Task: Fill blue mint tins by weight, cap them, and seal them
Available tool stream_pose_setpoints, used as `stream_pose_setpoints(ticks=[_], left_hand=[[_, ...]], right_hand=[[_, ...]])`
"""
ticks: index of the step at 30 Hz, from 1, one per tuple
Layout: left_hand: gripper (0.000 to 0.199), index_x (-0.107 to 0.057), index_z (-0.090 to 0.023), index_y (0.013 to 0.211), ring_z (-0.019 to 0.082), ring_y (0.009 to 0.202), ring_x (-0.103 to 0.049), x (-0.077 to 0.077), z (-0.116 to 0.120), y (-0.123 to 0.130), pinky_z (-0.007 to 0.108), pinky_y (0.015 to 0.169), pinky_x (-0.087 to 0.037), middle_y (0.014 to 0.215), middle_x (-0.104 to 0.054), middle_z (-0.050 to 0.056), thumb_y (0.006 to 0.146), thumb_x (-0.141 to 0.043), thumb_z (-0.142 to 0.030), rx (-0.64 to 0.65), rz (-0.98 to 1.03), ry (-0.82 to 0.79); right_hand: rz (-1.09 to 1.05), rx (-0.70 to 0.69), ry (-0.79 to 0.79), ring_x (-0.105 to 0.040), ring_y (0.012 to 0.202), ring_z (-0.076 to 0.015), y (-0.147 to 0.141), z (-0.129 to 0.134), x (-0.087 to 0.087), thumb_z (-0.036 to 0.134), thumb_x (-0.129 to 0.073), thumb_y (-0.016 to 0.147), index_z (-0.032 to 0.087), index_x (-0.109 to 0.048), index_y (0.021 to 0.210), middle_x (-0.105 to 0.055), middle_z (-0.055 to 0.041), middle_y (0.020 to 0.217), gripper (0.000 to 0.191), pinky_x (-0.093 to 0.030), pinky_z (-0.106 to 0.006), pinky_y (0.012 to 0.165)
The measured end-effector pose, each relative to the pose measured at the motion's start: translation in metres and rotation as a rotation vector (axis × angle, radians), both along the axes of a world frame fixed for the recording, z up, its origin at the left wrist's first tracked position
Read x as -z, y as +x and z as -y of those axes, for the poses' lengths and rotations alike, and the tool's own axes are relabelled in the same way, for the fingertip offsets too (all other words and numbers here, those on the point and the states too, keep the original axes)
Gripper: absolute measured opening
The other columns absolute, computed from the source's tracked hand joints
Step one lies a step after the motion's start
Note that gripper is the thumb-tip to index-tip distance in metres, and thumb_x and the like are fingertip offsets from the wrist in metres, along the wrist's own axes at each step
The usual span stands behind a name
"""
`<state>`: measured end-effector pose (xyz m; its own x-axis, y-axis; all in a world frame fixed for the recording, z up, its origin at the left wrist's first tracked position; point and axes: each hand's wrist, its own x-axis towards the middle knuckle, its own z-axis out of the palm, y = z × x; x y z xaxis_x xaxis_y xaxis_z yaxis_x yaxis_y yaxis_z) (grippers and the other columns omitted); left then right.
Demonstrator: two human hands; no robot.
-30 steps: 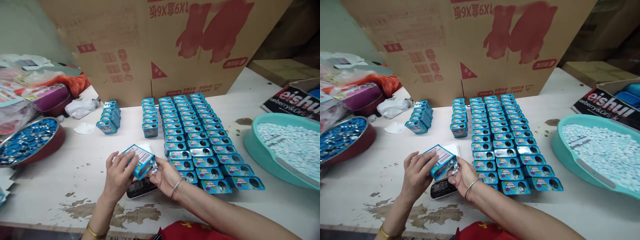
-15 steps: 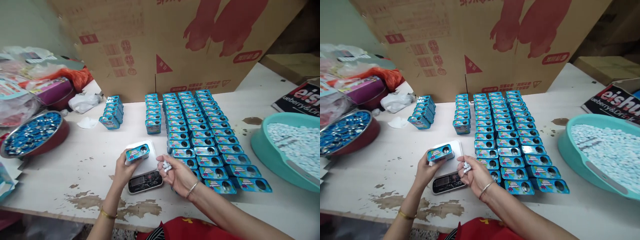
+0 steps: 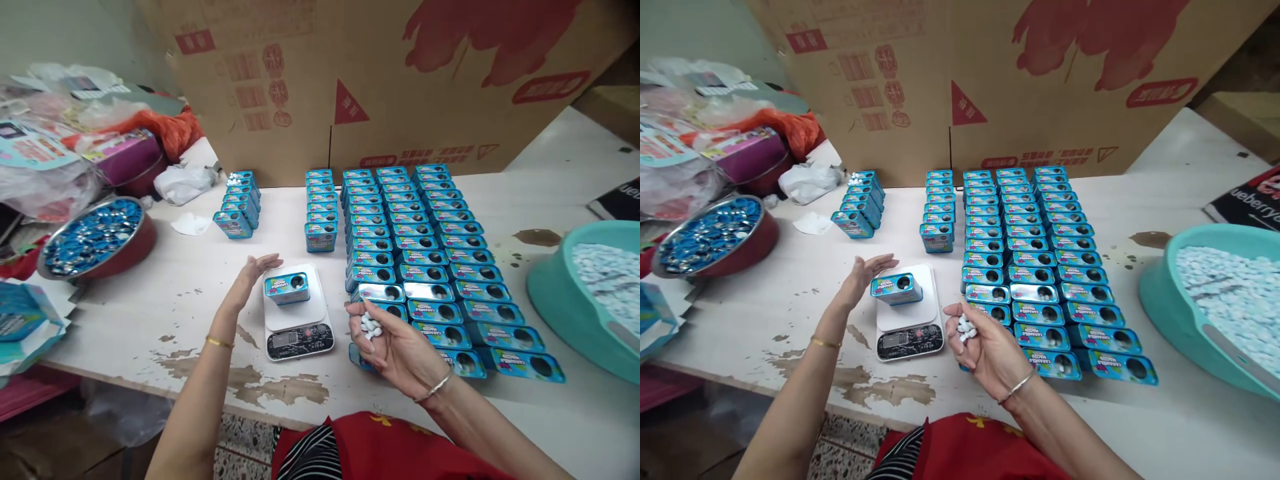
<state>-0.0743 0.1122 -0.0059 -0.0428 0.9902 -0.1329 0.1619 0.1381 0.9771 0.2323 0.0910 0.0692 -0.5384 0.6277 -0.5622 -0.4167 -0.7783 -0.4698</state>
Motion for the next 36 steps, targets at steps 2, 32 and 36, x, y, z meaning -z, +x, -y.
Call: stream_pose_setpoints(ticks=[2, 32, 36], left_hand=[[0.083, -0.057, -0.014, 0.125, 0.028, 0.119, -0.055, 0.002, -0.014, -0.004, 0.045, 0.104, -0.038, 0.119, -0.064, 0.015, 0.084, -0.019, -0.075, 0.083, 0.046, -0.115], [0.050, -0.064, -0.013, 0.110, 0.020, 0.092, -0.064, -0.013, 0.127, 0.024, 0.034, 0.083, -0.050, 0.101, -0.069, 0.012, 0.084, -0.053, -0.055, -0.438, -0.089, 0.023], [0.046, -0.064, -0.016, 0.110, 0.020, 0.091, -0.065, -0.017, 0.131, 0.033, 0.032, 0.079, -0.051, 0.101, -0.069, 0.010, 0.083, -0.057, -0.053, -0.390, -0.120, 0.036]], right_hand=[[0.008, 0.011, 0.000, -0.041, 0.044, -0.0055, 0.002, 0.000, 0.000, 0.040, -0.076, 0.068, 0.014, -0.067, 0.083, -0.056, 0.0010, 0.064, 0.031, -0.027, -0.016, 0.033], [0.159, -0.224, 0.236, -0.034, 0.039, -0.0024, 0.017, 0.027, -0.009, 0.038, -0.070, 0.076, 0.014, -0.065, 0.091, -0.050, 0.0036, 0.063, 0.028, -0.013, -0.020, 0.037], [0.155, -0.241, 0.251, -0.032, 0.039, -0.0024, 0.012, 0.030, -0.012, 0.039, -0.070, 0.076, 0.014, -0.064, 0.091, -0.049, 0.0041, 0.062, 0.030, -0.011, -0.020, 0.038]])
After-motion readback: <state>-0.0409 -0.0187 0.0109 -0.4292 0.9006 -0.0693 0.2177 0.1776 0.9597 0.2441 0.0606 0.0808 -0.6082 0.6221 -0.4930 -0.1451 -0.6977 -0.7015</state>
